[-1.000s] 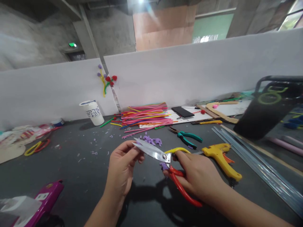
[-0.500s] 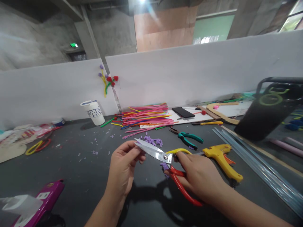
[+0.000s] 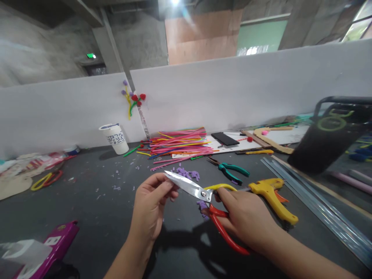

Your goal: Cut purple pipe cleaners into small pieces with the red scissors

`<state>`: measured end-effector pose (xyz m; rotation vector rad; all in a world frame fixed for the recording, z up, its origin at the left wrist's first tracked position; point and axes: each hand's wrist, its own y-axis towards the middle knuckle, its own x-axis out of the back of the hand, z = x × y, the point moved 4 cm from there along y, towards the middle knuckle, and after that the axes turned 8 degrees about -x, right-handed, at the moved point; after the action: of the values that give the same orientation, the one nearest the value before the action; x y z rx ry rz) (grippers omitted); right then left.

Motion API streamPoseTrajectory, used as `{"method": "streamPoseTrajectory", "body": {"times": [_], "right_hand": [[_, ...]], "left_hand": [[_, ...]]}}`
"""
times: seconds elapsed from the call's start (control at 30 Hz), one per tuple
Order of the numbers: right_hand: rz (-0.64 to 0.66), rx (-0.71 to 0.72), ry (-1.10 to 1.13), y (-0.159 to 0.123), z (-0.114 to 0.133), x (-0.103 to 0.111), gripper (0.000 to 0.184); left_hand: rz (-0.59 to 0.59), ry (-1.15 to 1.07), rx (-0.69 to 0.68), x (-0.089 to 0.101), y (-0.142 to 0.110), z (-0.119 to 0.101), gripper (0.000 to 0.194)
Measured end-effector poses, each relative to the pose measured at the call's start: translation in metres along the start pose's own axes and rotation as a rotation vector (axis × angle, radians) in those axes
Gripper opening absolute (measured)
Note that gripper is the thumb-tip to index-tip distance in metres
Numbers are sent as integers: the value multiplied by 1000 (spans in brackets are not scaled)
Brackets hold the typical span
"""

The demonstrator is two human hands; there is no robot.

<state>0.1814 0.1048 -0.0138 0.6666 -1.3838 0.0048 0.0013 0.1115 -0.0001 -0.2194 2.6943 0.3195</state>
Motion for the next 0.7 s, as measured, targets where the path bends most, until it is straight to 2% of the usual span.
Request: {"method": "streamPoseTrajectory", "body": {"times": [0.3,0.4,0.57,0.7], "right_hand": [[-13,-17,0,1,-2,2,23],[15,-58,76,1,-3,3,25],[193,-269,566,5,0,1,29],[308,-399,1031,9,6,1,15]], "left_hand": [[-22,62,-66,4,2,-1,6],[-24,57,-55,4,2,-2,6],[114,52,78,-6,-2,4,4],[292,105,228,-17,-9,18,6]]}}
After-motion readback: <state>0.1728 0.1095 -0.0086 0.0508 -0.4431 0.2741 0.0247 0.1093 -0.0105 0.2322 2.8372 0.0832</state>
